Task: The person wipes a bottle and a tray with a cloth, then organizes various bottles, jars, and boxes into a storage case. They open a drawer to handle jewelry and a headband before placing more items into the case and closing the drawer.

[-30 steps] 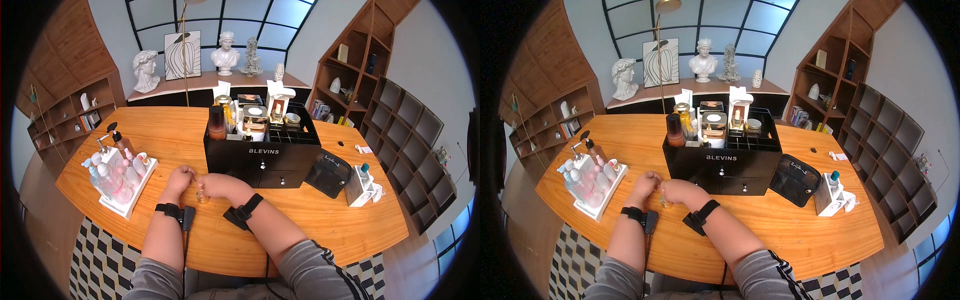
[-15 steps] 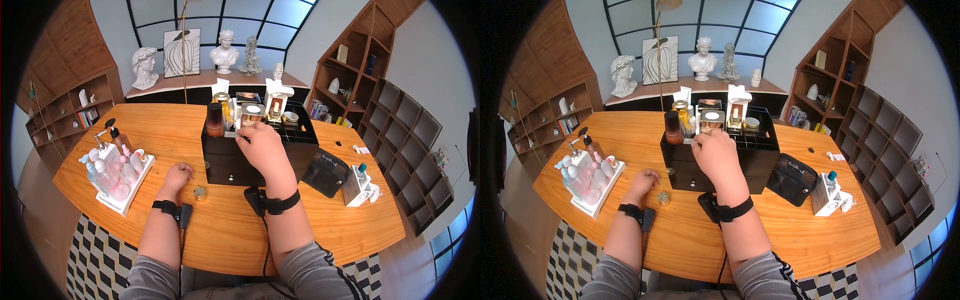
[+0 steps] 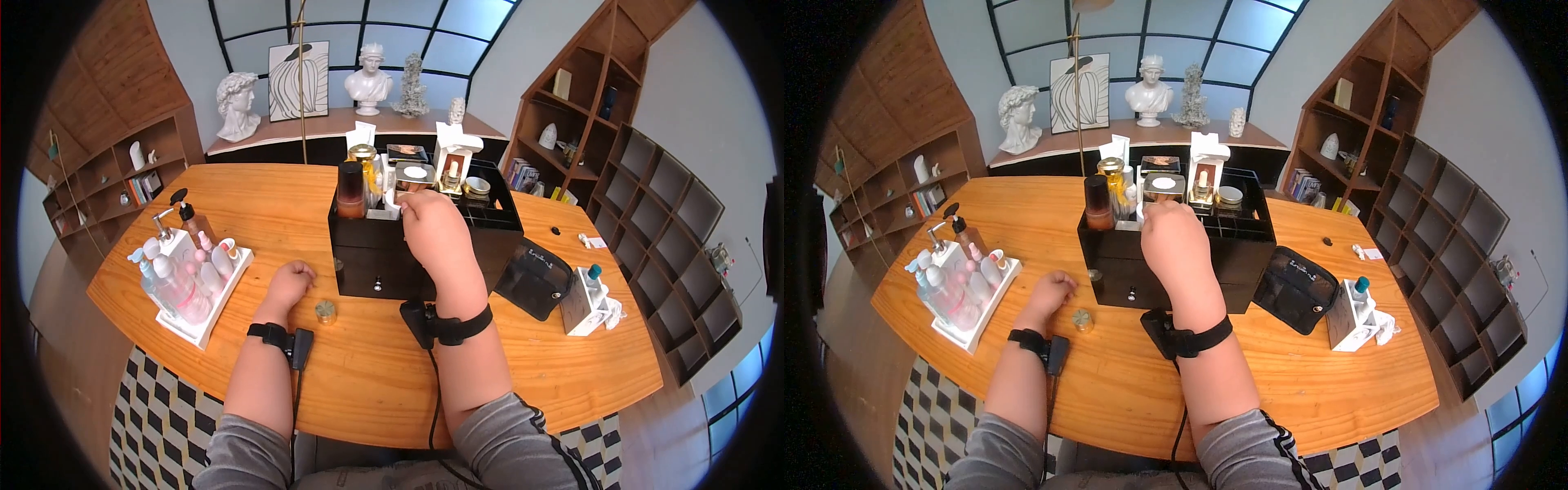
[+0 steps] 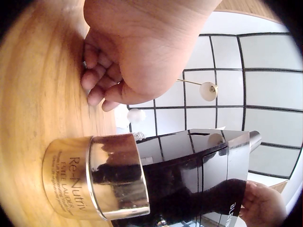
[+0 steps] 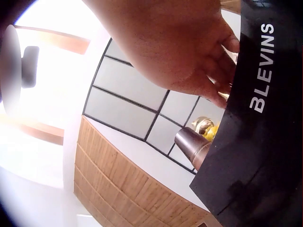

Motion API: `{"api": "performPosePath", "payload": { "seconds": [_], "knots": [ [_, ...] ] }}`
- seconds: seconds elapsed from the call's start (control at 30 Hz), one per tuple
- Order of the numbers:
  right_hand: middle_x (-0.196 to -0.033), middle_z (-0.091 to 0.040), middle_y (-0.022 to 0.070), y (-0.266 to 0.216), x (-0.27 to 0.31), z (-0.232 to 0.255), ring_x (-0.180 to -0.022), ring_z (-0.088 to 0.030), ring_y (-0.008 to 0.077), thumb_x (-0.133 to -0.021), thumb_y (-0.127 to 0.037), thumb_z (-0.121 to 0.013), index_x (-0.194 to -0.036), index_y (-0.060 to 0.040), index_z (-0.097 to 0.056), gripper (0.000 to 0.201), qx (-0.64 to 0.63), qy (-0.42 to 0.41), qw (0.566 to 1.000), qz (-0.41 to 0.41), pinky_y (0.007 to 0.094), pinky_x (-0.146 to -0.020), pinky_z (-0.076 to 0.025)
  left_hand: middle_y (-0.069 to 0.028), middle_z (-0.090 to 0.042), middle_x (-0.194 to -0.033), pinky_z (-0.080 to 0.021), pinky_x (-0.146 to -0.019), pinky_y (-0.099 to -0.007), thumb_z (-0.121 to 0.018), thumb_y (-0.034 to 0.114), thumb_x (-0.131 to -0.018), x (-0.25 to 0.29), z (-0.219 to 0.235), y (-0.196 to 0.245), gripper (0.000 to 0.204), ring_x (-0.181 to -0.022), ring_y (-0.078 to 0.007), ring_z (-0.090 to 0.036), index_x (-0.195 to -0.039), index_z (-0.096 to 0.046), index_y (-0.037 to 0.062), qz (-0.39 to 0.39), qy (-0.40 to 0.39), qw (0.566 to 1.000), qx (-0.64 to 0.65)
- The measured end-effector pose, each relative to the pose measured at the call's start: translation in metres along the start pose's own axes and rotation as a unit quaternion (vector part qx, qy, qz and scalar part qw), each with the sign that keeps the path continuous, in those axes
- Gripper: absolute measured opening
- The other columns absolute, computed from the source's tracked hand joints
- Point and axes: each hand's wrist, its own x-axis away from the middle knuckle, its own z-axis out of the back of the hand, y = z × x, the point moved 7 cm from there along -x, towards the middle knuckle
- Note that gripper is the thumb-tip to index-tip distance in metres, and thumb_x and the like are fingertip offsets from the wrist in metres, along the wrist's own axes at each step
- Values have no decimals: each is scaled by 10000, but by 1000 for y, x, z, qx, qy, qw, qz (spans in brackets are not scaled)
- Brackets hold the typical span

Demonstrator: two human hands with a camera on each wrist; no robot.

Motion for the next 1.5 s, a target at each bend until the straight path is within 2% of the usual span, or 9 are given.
{"api": "performPosePath", "payload": {
  "seconds": [0.2,0.3,0.47,0.6,0.7,0.8,1.1,1.33,1.5],
  "knots": [
    [-985,-675,177,-21,-2,34,-962,-611,348,-882,-44,-553,-937,3,-692,156,-69,107,992,22,428,-883,-481,-52,-618,-745,-463,-606,-277,-551,54,-884,7,1,10,117,-684,-148,-576,-887,-659,8,-4,4,1000,11],
    [-997,-680,175,-50,1,44,-953,-612,351,-891,-44,-553,-930,9,-686,148,-112,98,987,62,424,-880,-484,-47,-614,-738,-461,-602,-273,-552,51,-879,2,1,3,115,-679,-145,-572,-896,-660,13,-6,3,1000,7],
    [-884,-667,173,-81,18,-15,-910,-616,374,-880,-49,-570,-926,15,-685,139,-202,-88,969,107,419,-840,-499,-77,-652,-724,-477,-639,-298,-560,71,-857,-2,1,-4,131,-679,-172,-609,-870,-679,15,-6,8,1000,14],
    [-826,-654,179,-81,40,-90,-820,-611,338,-789,-64,-616,-844,-1,-699,118,-78,-202,969,117,410,-789,-502,-80,-657,-731,-485,-651,-304,-564,75,-855,-12,-2,-16,127,-694,-176,-621,-865,-677,18,-16,5,999,28],
    [-830,-661,171,-72,60,-139,-829,-625,321,-757,-93,-647,-827,-7,-705,125,-44,-249,963,92,390,-791,-503,-88,-667,-746,-492,-663,-310,-571,82,-856,-1,1,0,122,-704,-181,-630,-863,-675,18,-12,26,999,-21],
    [-854,-666,159,-75,76,-165,-844,-627,311,-753,-104,-659,-819,-10,-703,123,-23,-281,947,156,365,-803,-506,-105,-674,-753,-501,-674,-318,-584,89,-850,1,3,5,118,-704,-194,-637,-869,-675,17,-6,39,997,-62],
    [-929,-684,156,-70,93,-193,-892,-636,330,-813,-124,-631,-869,-13,-704,145,-46,-320,941,98,395,-825,-520,-125,-684,-779,-513,-689,-340,-583,75,-832,-6,1,-7,122,-742,-210,-651,-880,-677,16,-22,24,999,-28],
    [-983,-691,173,-69,89,-180,-943,-643,367,-889,-184,-592,-1019,-2,-690,245,-68,-403,911,61,430,-859,-515,-118,-693,-808,-510,-718,-339,-580,64,-817,-1,1,-1,124,-779,-210,-650,-874,-681,20,-25,18,999,-27],
    [-1008,-686,170,-84,55,-105,-963,-638,367,-882,-199,-604,-1070,-67,-695,247,-133,-328,932,70,443,-863,-509,-111,-693,-805,-506,-716,-331,-589,87,-826,-11,0,-15,132,-774,-207,-646,-882,-690,24,-81,34,995,-42]
  ]
}}
